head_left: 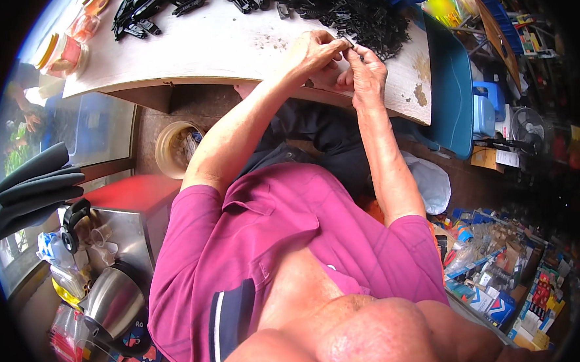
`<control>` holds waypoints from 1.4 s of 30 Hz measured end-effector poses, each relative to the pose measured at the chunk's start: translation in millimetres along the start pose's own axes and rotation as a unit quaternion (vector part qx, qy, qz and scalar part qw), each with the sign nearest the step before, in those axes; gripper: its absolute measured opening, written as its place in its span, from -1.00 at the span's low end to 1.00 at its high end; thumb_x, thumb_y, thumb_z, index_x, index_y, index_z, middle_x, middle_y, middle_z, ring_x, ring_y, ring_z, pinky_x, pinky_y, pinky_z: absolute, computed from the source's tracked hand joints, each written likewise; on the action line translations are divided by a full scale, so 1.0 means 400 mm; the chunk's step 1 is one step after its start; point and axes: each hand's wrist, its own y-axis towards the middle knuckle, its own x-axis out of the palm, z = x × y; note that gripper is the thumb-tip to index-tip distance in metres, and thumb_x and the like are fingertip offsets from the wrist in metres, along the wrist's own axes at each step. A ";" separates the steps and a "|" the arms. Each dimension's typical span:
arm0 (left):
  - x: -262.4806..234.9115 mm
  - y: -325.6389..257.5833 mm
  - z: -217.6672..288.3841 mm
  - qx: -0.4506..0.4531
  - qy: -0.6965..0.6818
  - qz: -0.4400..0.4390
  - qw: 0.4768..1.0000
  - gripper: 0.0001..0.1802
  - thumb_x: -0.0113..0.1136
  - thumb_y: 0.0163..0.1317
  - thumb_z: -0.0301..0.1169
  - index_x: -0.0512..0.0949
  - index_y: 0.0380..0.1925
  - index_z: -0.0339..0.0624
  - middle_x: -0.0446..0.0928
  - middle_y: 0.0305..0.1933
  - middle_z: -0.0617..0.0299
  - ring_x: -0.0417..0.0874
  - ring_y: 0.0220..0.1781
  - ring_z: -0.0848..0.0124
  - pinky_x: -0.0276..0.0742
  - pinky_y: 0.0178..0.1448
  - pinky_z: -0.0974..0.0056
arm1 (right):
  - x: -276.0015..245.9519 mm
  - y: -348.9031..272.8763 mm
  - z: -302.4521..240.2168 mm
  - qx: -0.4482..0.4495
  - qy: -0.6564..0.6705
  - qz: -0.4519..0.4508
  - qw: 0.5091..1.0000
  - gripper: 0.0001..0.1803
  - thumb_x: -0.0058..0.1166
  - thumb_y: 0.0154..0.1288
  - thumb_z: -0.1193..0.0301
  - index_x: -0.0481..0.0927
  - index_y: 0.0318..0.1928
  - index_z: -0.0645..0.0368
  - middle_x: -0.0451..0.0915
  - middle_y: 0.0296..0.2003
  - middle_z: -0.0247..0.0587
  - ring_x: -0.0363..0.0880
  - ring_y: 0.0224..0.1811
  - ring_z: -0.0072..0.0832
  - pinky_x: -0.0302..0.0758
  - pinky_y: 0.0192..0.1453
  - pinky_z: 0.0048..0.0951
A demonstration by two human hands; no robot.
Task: The person assembles plastic components by picking up small plastic pieces from the desk and attaching them onto plastic parts by hand.
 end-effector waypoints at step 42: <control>-0.363 -0.091 -0.121 0.327 0.527 0.227 0.751 -0.74 0.27 0.04 -0.45 0.66 -0.22 0.10 0.57 -0.18 0.28 0.60 -0.13 0.22 0.56 -0.10 0.17 | 0.035 0.009 -0.016 0.112 0.064 -0.038 0.991 -0.77 0.20 0.31 0.36 0.46 -0.27 0.26 0.33 -0.80 -0.37 0.43 -0.76 -0.50 0.68 -0.51 -0.13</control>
